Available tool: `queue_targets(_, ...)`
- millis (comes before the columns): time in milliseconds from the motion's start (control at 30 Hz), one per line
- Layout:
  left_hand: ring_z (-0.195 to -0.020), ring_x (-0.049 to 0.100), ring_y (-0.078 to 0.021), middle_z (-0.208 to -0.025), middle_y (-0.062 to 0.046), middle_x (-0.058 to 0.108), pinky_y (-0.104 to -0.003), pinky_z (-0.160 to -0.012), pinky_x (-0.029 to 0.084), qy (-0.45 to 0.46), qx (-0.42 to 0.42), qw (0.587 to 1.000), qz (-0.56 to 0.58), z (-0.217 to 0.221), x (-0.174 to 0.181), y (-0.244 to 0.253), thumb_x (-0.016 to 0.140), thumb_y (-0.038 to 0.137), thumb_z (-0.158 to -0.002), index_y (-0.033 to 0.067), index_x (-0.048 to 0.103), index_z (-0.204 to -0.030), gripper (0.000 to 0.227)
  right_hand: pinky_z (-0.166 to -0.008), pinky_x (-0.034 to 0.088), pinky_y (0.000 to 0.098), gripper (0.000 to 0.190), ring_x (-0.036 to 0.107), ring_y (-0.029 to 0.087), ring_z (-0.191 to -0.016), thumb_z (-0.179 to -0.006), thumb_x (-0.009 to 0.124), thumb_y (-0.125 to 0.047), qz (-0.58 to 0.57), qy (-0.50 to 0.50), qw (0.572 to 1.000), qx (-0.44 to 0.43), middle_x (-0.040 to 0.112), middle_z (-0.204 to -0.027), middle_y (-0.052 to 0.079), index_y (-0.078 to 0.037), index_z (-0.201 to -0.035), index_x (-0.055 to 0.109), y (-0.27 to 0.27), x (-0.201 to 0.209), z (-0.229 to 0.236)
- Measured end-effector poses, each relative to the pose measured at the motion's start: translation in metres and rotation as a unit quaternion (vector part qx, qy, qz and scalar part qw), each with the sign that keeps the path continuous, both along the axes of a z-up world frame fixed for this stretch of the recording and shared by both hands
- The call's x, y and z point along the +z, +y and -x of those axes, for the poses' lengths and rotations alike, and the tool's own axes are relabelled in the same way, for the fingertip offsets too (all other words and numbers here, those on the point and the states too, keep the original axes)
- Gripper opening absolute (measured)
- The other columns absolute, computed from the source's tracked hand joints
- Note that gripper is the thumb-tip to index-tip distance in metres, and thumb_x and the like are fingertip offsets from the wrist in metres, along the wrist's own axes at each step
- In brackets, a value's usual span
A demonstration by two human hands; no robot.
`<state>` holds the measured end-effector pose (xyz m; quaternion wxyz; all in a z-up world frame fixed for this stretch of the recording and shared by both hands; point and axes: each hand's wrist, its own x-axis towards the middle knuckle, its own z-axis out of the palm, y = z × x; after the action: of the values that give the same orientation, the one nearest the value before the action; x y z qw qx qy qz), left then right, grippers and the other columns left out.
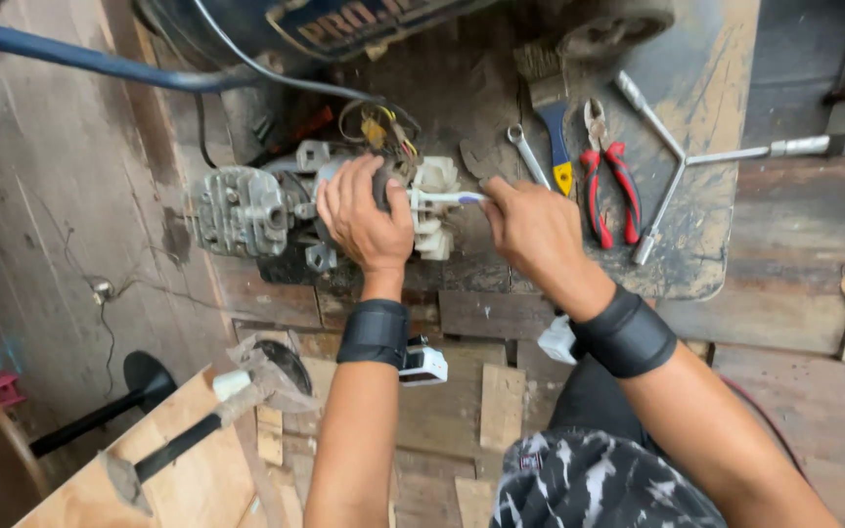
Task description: Cleaning and assembling an air compressor motor component using a toothbrush and various tools.
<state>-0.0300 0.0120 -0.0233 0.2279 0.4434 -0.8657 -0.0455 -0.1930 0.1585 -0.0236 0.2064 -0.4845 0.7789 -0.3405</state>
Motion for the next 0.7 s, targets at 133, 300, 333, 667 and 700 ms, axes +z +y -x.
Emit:
queue_targets(133,-0.124,0.061,-0.029,-0.121,-0.007,0.072,-0.051,-0.119,0.033,0.021,-0.01,1.0,0.011,0.005,0.002,-0.003,0.064,0.027,-0.09,0.0103,0.071,-0.111,0.028,-0.061,0.048,0.0525,0.018,0.065,0.043,-0.074,-0.096,0.068,-0.026,-0.019,0.018,0.997,-0.066,0.067,-0.078,0.018,-0.009,-0.092,0.066,0.027,0.005,0.026)
queue_targets(300,-0.125,0.06,-0.0301,-0.122,-0.007,0.071,-0.05,-0.12,0.034,0.029,0.009,0.999,0.013,-0.011,-0.005,0.005,0.065,0.026,-0.091,0.0094,0.07,-0.112,0.027,-0.066,0.049,0.0536,0.023,0.065,0.046,-0.078,-0.106,0.064,-0.03,-0.071,-0.069,0.992,-0.084,0.066,-0.079,0.024,-0.007,-0.106,0.068,0.045,0.002,0.032)
queue_targets(333,-0.124,0.061,-0.0299,-0.121,-0.007,0.071,-0.051,-0.119,0.033,0.035,0.002,0.999,0.018,-0.01,-0.003,0.004,0.065,0.026,-0.09,0.0099,0.071,-0.111,0.027,-0.066,0.049,0.0542,0.023,0.065,0.047,-0.078,-0.104,0.065,-0.03,-0.049,-0.064,0.994,-0.077,0.066,-0.079,0.024,-0.007,-0.104,0.068,0.036,-0.002,0.021)
queue_targets(667,-0.118,0.062,-0.028,-0.116,-0.007,0.072,-0.049,-0.118,0.035,0.046,0.008,0.999,0.025,-0.011,-0.012,0.001,0.066,0.027,-0.089,0.0107,0.071,-0.106,0.024,-0.065,0.046,0.0551,0.023,0.063,0.049,-0.076,-0.104,0.061,-0.027,-0.014,-0.101,0.987,-0.121,0.064,-0.078,0.025,-0.005,-0.099,0.067,0.047,-0.021,-0.024)
queue_targets(700,-0.12,0.062,-0.0286,-0.117,-0.007,0.072,-0.049,-0.118,0.035,0.045,0.003,0.999,0.026,-0.01,-0.018,0.007,0.065,0.026,-0.089,0.0103,0.071,-0.107,0.025,-0.065,0.046,0.055,0.024,0.063,0.049,-0.077,-0.106,0.06,-0.026,-0.002,-0.104,0.989,-0.106,0.064,-0.079,0.025,-0.004,-0.099,0.066,0.053,-0.022,-0.03)
